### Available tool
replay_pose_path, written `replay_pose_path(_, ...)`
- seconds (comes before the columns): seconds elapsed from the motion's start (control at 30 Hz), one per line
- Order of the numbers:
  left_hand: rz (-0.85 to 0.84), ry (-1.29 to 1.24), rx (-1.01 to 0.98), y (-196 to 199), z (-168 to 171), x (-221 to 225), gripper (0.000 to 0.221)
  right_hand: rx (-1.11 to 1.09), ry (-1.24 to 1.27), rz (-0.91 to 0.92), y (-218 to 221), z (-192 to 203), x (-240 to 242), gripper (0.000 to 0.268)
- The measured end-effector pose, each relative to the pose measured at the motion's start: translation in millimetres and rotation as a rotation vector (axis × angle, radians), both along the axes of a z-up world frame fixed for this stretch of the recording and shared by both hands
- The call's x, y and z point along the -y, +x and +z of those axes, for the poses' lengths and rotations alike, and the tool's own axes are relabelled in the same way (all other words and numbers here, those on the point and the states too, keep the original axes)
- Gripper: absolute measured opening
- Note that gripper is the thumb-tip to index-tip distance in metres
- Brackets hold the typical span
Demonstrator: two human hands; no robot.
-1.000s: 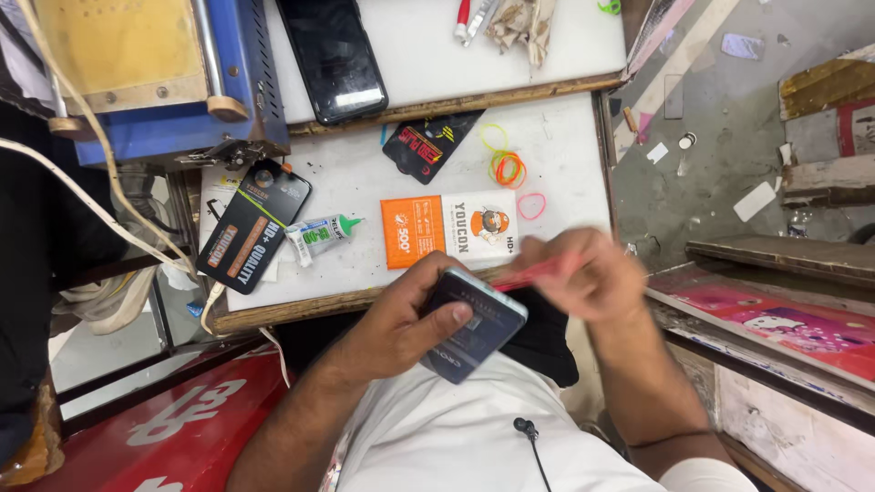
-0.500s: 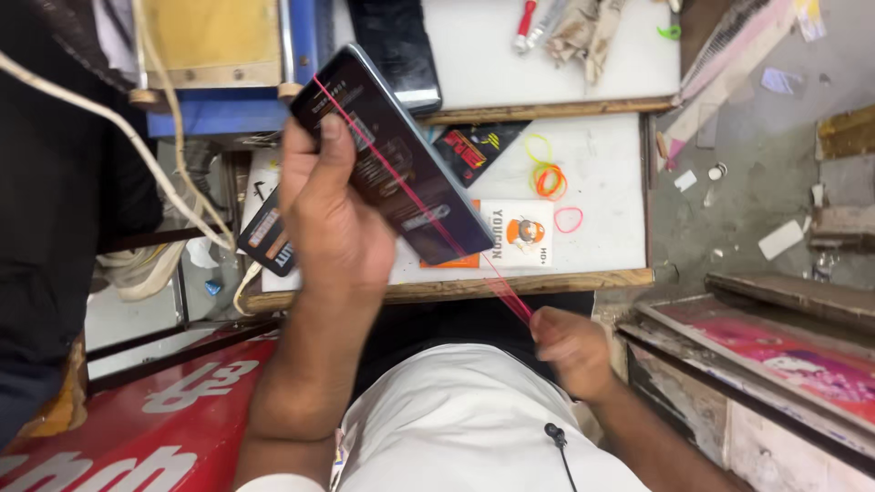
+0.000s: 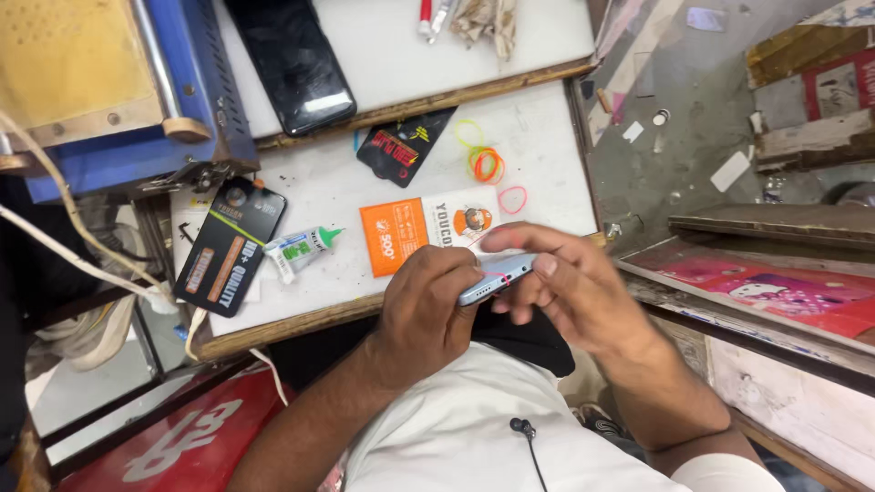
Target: The person cleans the back of a smartphone with a cloth and toothbrush, then applies adhesive to the frame and reassembles the back cover. They secure the device with rubber bands and inspect the finished assembly.
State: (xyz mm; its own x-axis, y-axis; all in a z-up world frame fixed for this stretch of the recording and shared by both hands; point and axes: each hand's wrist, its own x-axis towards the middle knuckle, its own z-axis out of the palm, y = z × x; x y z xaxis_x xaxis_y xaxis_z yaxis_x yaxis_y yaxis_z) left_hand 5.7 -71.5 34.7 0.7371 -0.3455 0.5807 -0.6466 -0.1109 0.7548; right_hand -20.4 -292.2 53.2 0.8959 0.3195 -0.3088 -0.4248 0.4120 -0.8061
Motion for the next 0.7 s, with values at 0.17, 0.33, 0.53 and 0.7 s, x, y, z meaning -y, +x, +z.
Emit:
replay_pose_path(0.17, 0.063, 0.125, 0.055, -1, 5, 4, 0.041, 0.145, -0.476, 0.035, 11, 39, -4, 0.022)
replay_pose_path(0.33, 0.014, 0.063, -0.102, -10, 7, 4, 0.028, 0.835, -1.067, 0.257, 18, 84, -6, 0.023)
replay_pose_path(0.53, -0.179, -0.123, -0.471, -25, 21, -3, 0.021, 1.017, -0.842, 0.117, 25, 53, 2, 0.055)
replay_pose_path(0.7, -0.231, -0.158, -0.637, -31, 29, -3, 0.029, 0.978, -0.529, -0.089, 20, 16, -13, 0.07)
